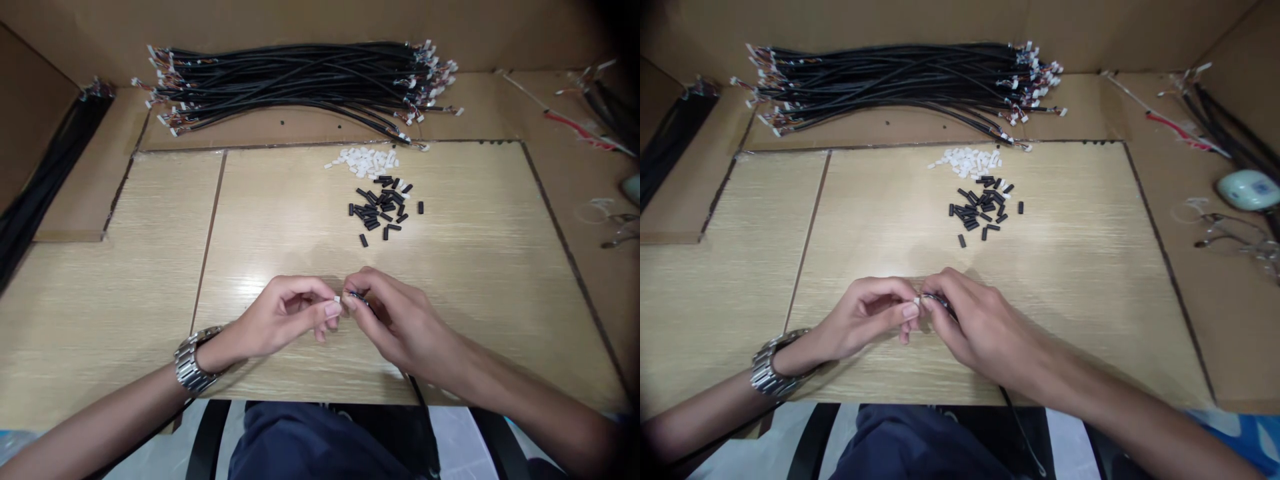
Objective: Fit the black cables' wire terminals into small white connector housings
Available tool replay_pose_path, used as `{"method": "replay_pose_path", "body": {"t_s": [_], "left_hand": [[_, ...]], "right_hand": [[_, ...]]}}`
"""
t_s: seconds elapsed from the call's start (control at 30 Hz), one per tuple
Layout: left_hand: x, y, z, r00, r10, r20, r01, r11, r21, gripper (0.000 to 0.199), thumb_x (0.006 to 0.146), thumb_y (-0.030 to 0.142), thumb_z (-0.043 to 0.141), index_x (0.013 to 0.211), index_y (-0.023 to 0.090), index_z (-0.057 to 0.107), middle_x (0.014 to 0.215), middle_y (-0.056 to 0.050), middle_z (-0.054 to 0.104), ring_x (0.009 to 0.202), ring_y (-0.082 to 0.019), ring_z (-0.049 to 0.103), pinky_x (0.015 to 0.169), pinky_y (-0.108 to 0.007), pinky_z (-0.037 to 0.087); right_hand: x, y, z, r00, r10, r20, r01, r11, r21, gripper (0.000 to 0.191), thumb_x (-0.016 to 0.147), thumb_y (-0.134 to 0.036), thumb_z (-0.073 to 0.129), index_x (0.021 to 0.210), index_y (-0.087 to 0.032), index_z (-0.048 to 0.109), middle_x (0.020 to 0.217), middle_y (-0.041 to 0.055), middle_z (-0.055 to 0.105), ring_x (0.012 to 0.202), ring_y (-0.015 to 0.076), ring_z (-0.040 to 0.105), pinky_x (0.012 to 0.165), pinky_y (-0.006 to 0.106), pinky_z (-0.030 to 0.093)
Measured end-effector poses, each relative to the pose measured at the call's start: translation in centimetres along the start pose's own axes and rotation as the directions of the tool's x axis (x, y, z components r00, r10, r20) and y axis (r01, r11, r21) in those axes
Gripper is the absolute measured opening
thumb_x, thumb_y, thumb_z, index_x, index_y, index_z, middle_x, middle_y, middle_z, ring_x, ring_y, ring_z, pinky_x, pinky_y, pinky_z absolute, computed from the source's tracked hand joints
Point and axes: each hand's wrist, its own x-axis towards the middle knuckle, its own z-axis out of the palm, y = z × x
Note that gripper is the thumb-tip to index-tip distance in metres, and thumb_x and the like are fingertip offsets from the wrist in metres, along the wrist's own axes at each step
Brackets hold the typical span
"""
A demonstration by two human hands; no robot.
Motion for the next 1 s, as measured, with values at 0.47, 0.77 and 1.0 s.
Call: {"method": "replay_pose_path", "body": {"t_s": [0.47, 0.77, 1.0], "left_hand": [[0.05, 0.30, -0.38, 0.998, -0.052, 0.022, 0.055, 0.988, -0.142, 0.011, 0.092, 0.019, 0.065, 0.085, 0.011, 0.069, 0.074, -0.002, 0.068, 0.063, -0.008, 0.064, 0.059, -0.017, 0.057], [0.14, 0.35, -0.97, 0.991, -0.092, 0.099, 0.107, 0.981, -0.162, 0.012, 0.094, 0.018, 0.063, 0.086, 0.011, 0.069, 0.077, -0.003, 0.070, 0.064, -0.009, 0.064, 0.060, -0.019, 0.057], [0.18, 0.34, -1.01, 0.988, -0.110, 0.105, 0.127, 0.977, -0.173, 0.012, 0.094, 0.019, 0.064, 0.087, 0.011, 0.069, 0.076, -0.003, 0.071, 0.063, -0.008, 0.064, 0.061, -0.019, 0.057]], "right_hand": [[-0.72, -0.49, 0.59, 0.995, 0.051, -0.082, -0.046, 0.997, 0.063, 0.005, 0.097, -0.018, 0.052, 0.099, -0.022, 0.049, 0.086, -0.0024, 0.054, 0.059, 0.0064, 0.047, 0.055, 0.022, 0.038], [-0.76, -0.67, 0.61, 0.994, 0.056, -0.096, -0.049, 0.996, 0.076, 0.005, 0.097, -0.019, 0.053, 0.100, -0.022, 0.050, 0.086, -0.0034, 0.056, 0.057, 0.0048, 0.045, 0.057, 0.022, 0.039], [-0.75, -0.55, 0.77, 0.990, 0.025, -0.138, -0.017, 0.998, 0.062, 0.006, 0.096, -0.016, 0.054, 0.099, -0.021, 0.051, 0.087, -0.0028, 0.057, 0.062, 0.0061, 0.048, 0.060, 0.022, 0.040]]}}
